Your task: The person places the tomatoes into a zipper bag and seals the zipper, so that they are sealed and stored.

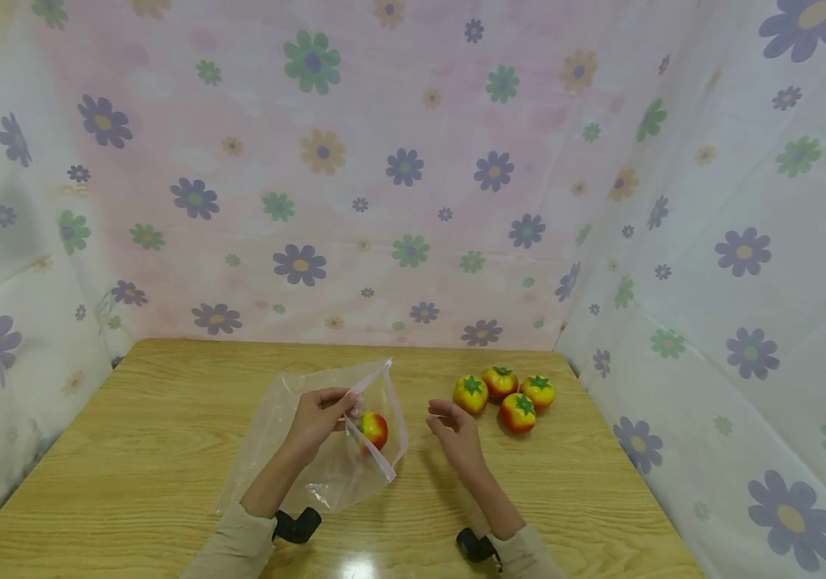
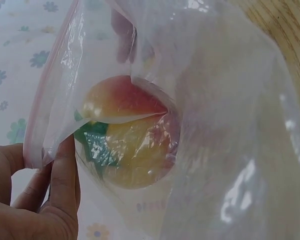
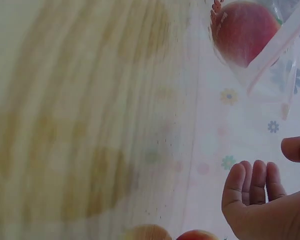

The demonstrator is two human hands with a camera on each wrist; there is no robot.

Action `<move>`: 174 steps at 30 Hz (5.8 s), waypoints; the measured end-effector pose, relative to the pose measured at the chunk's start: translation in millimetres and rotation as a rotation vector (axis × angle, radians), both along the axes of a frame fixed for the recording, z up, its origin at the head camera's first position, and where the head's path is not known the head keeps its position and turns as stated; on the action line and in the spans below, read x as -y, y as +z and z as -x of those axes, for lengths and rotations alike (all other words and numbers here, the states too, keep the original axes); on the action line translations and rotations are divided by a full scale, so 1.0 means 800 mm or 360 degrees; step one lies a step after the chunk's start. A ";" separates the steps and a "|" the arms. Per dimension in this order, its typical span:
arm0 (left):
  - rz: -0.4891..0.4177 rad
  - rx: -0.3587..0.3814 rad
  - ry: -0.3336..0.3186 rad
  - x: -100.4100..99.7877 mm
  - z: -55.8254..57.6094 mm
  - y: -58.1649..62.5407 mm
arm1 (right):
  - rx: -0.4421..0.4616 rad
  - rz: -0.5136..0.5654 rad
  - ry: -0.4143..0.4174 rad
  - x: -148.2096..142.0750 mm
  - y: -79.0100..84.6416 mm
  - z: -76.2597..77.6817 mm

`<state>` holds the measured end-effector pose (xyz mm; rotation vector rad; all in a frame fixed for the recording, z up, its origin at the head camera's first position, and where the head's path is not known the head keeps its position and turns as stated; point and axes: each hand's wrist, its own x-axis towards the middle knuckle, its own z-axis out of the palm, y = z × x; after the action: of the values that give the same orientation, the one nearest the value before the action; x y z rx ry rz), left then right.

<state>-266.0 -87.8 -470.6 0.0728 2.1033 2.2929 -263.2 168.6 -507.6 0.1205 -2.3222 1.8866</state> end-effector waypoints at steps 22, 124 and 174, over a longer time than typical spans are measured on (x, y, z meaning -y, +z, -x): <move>-0.0035 0.0003 0.0036 0.004 -0.004 0.001 | -0.0114 -0.0076 -0.0414 -0.041 -0.003 0.027; -0.0074 0.0044 0.0010 0.002 -0.003 -0.014 | 0.0121 -0.0655 -0.0103 -0.052 0.004 0.079; -0.0079 0.0106 0.0072 -0.001 -0.005 -0.022 | 0.0039 -0.0512 0.0109 -0.035 0.026 0.026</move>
<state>-262.3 -86.9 -488.0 -0.0503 2.0372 2.3385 -284.2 196.4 -486.7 0.2150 -2.6521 1.5332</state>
